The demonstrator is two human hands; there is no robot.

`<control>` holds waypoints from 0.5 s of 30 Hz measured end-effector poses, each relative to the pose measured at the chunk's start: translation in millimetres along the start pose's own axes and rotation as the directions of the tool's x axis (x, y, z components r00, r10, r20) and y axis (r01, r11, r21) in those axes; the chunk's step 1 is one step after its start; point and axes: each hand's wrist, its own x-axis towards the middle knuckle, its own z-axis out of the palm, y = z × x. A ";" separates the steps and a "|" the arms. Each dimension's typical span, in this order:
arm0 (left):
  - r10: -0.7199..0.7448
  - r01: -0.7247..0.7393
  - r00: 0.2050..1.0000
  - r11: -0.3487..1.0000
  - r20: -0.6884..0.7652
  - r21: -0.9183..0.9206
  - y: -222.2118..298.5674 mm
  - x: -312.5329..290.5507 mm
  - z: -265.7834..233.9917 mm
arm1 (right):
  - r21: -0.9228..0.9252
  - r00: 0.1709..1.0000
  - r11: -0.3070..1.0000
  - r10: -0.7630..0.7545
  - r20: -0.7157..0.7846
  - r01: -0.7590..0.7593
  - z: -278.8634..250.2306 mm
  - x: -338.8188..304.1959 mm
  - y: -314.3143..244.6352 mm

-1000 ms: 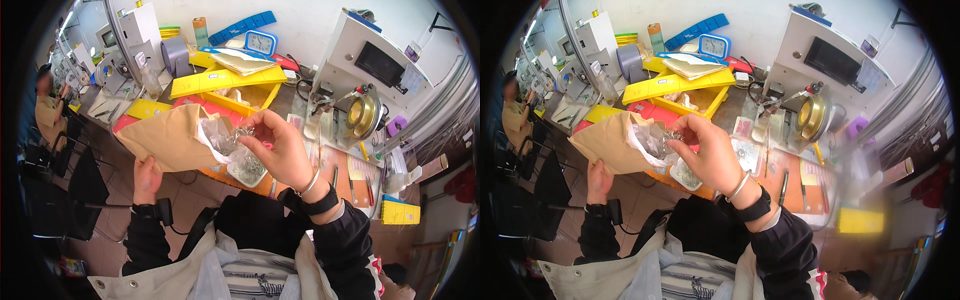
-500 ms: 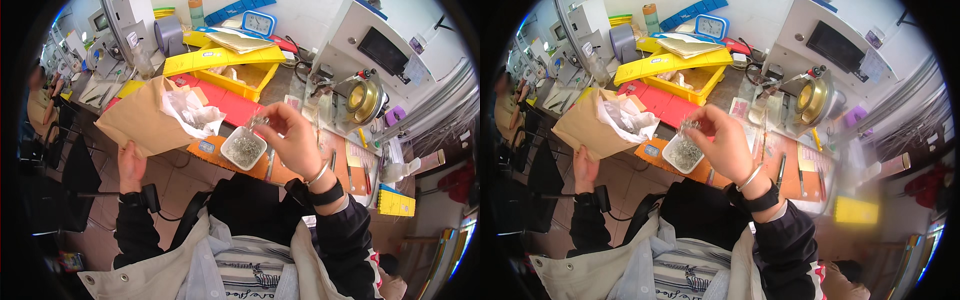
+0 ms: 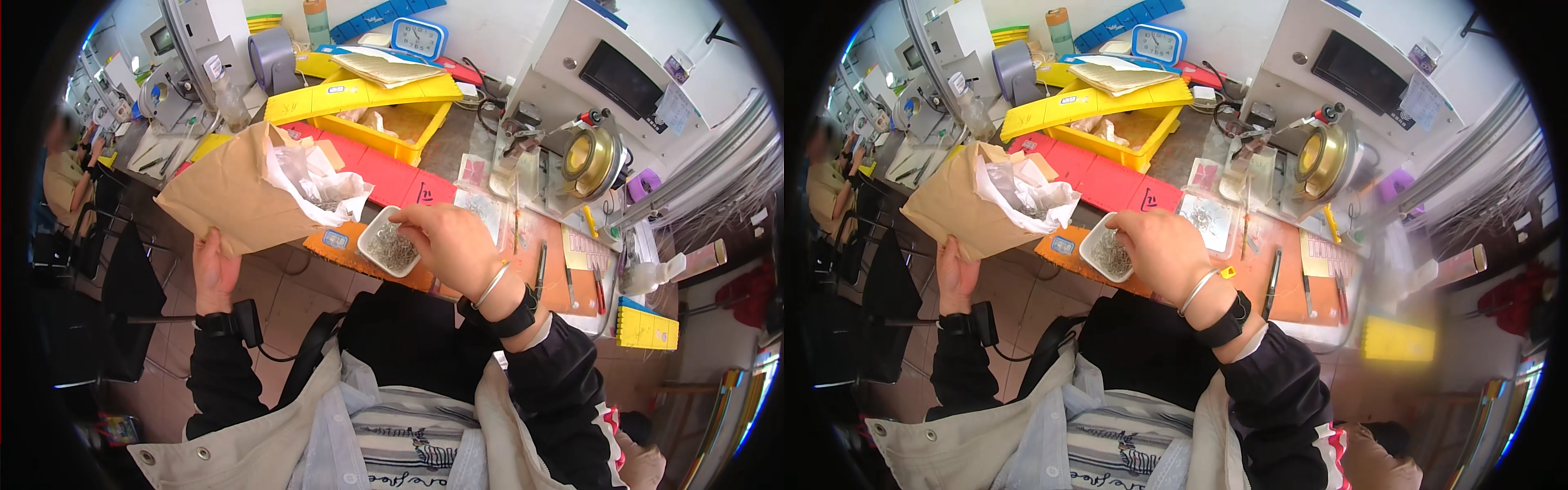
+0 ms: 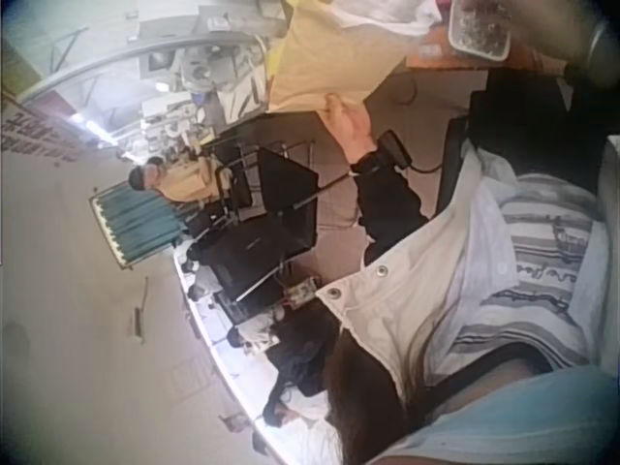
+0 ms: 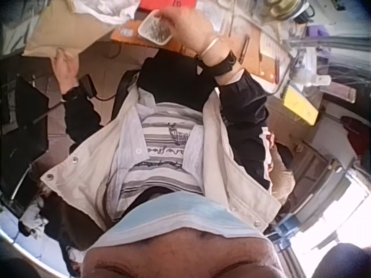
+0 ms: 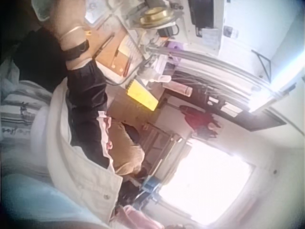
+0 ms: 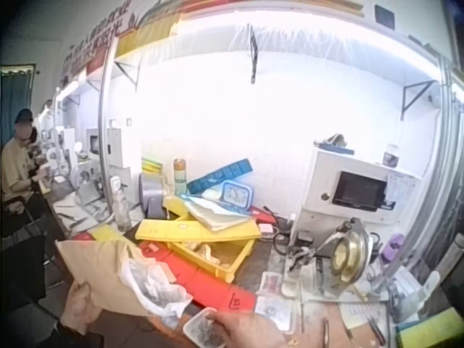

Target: Sorting small metal pins from an envelope and operating a precision machine to process components.

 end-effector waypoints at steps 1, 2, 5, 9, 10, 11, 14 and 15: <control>0.002 -0.002 1.000 1.000 0.002 0.000 -0.8 0.4 -0.3 | -0.067 0.998 0.998 -0.021 -0.066 0.017 1.2 0.2 0.3; 0.001 -0.001 1.000 1.000 0.004 0.003 -2.8 0.9 -1.7 | -0.067 0.997 0.998 -0.023 -0.068 0.018 0.4 0.3 -0.4; -0.006 0.006 1.000 1.000 0.011 0.007 -2.6 0.2 -1.1 | -0.100 0.999 0.995 0.016 -0.034 -0.020 -1.4 2.4 -3.3; -0.015 0.015 1.000 1.000 0.007 0.006 -2.9 0.8 1.7 | -0.088 0.997 0.994 -0.074 -0.023 0.071 0.3 1.1 -4.2; -0.010 0.010 1.000 1.000 0.007 0.007 -2.5 0.8 2.2 | -0.074 0.997 0.995 -0.074 -0.018 0.072 0.3 0.9 -4.8; -0.016 0.016 1.000 1.000 0.005 0.000 -1.9 0.8 2.8 | -0.074 0.997 0.994 -0.078 -0.020 0.077 0.2 1.0 -5.2; -0.017 0.017 1.000 1.000 0.000 -0.014 -1.5 0.6 4.7 | -0.037 0.995 0.995 -0.091 -0.045 0.089 1.3 0.5 -3.8; -0.013 0.013 1.000 1.000 -0.003 -0.021 -1.5 -0.2 5.3 | 0.004 0.992 0.995 -0.100 -0.079 0.101 2.8 -0.3 -0.9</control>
